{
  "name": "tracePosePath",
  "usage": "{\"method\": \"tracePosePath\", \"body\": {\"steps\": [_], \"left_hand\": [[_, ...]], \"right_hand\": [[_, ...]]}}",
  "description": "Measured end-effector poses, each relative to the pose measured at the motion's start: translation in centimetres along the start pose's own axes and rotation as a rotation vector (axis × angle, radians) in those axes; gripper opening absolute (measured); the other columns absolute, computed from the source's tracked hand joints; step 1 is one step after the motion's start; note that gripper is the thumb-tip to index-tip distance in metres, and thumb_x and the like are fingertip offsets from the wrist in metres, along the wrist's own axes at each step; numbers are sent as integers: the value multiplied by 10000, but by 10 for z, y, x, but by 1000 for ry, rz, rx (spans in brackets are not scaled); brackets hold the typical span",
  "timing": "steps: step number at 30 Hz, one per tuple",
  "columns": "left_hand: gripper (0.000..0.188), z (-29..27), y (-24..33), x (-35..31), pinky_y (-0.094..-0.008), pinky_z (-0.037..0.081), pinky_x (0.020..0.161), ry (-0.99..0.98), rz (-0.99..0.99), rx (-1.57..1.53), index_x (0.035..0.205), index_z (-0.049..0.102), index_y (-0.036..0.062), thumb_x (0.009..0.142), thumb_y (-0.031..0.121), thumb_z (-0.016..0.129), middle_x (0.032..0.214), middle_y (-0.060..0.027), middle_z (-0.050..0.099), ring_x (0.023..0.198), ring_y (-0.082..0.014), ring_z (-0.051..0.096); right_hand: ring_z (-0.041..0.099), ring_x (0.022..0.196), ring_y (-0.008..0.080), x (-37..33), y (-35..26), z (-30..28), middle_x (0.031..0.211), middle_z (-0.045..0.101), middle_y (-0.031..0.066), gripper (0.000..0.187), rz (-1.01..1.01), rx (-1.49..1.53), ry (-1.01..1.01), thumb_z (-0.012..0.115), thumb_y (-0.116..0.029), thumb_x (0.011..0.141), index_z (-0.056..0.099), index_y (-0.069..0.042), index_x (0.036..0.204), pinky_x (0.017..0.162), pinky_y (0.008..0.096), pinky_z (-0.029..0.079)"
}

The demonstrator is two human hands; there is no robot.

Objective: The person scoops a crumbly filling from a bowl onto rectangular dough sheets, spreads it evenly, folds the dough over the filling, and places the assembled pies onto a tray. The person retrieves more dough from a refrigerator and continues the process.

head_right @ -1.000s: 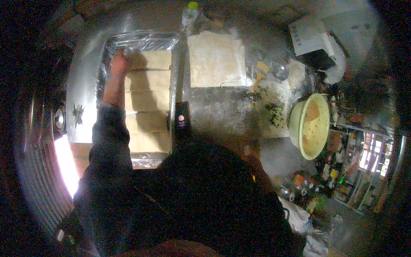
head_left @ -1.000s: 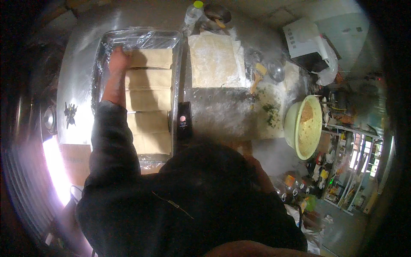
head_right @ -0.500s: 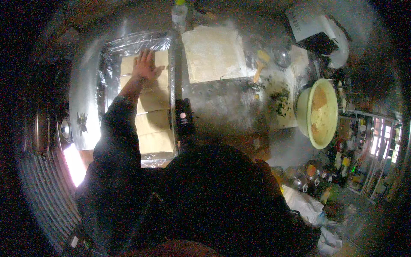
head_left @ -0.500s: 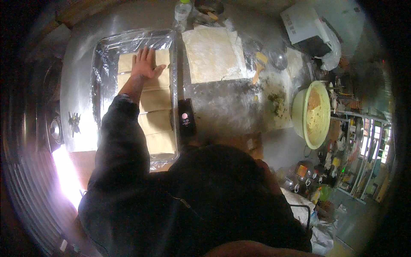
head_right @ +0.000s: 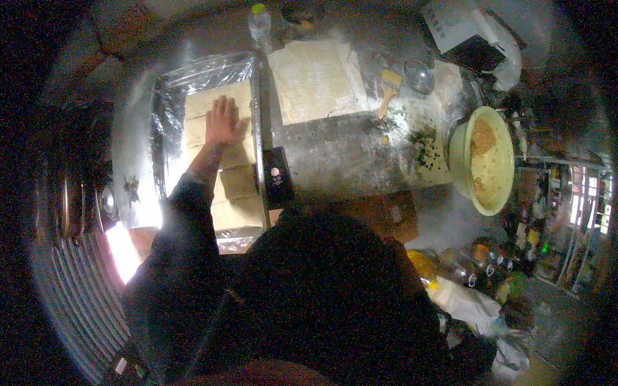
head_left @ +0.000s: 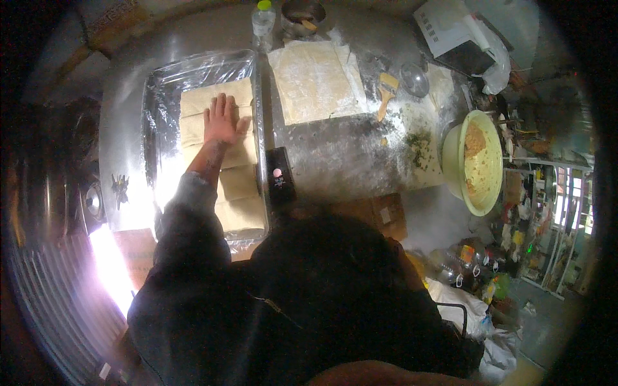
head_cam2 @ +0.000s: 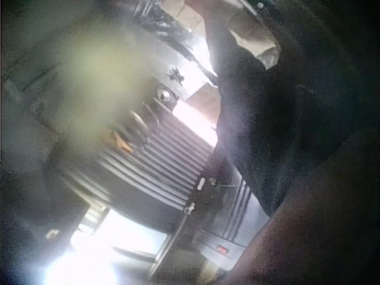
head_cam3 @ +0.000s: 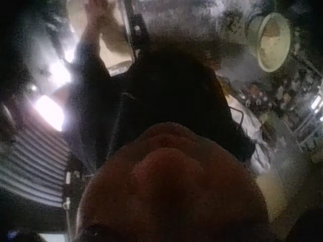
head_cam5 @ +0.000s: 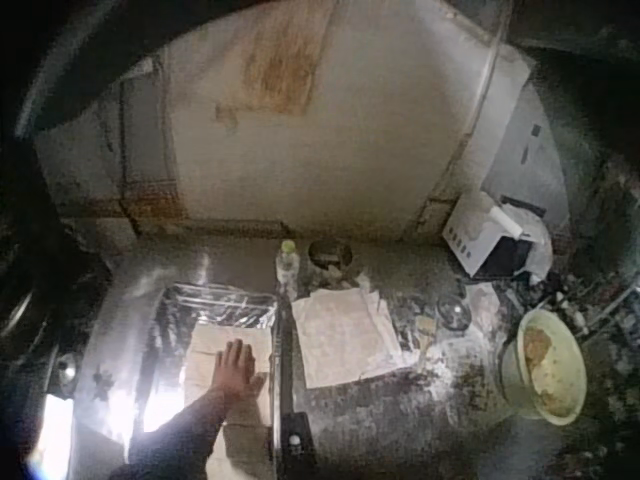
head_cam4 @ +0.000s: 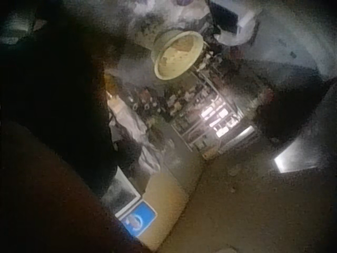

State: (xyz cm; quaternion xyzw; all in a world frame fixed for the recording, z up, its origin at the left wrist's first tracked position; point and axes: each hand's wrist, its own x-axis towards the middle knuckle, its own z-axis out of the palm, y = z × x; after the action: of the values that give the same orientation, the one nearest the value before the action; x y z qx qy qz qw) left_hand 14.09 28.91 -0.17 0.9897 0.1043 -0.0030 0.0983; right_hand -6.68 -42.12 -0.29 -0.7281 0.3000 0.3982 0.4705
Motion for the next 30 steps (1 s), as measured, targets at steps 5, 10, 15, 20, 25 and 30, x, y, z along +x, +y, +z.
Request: {"method": "tracePosePath", "body": {"steps": [5, 10, 15, 20, 25, 30], "left_hand": [[892, -6, 15, -78, -575, 118, 1263, 0, 17, 23, 1622, 278, 74, 968, 647, 475, 1705, -187, 200, 1579, -395, 151], [867, -11, 35, -164, -576, 135, 1258, -97, -96, 112, 1631, 219, 76, 993, 588, 508, 1713, -185, 160, 1579, -398, 146], [794, -14, 69, -260, -571, 235, 1220, -114, -186, 86, 1577, 324, 97, 985, 585, 529, 1683, -189, 218, 1552, -400, 216], [735, -36, 105, -328, -578, 273, 1196, -294, -246, -118, 1519, 445, 130, 952, 577, 586, 1639, -187, 310, 1508, -395, 304], [732, -54, 149, -401, -555, 212, 1250, -301, -375, 38, 1538, 441, 165, 937, 532, 640, 1673, -128, 314, 1556, -375, 239], [701, -41, 137, -500, -497, 348, 1198, -432, -528, -298, 1465, 543, 88, 932, 529, 660, 1560, -222, 468, 1471, -375, 412]], "right_hand": [[688, 960, 224, 10, -7, -14, 1125, 723, 149, 303, -49, -64, -35, 581, -276, 1014, 669, -49, 1193, 765, 423, 548], [686, 961, 219, 26, -6, -47, 1119, 724, 146, 298, -120, -149, -77, 582, -280, 1010, 679, -52, 1174, 770, 424, 542], [683, 962, 214, 46, 17, -91, 1113, 725, 144, 294, -175, -217, -120, 583, -284, 1006, 689, -54, 1155, 774, 425, 536], [680, 963, 209, 64, 62, -129, 1108, 726, 141, 291, -172, -256, -184, 584, -289, 1003, 699, -57, 1137, 779, 426, 529], [678, 964, 204, 80, 102, -137, 1102, 727, 138, 289, -156, -259, -268, 585, -293, 999, 708, -60, 1118, 783, 427, 523], [675, 965, 199, 85, 122, -111, 1096, 728, 136, 289, -173, -243, -348, 587, -298, 995, 718, -63, 1099, 787, 428, 517]]}}
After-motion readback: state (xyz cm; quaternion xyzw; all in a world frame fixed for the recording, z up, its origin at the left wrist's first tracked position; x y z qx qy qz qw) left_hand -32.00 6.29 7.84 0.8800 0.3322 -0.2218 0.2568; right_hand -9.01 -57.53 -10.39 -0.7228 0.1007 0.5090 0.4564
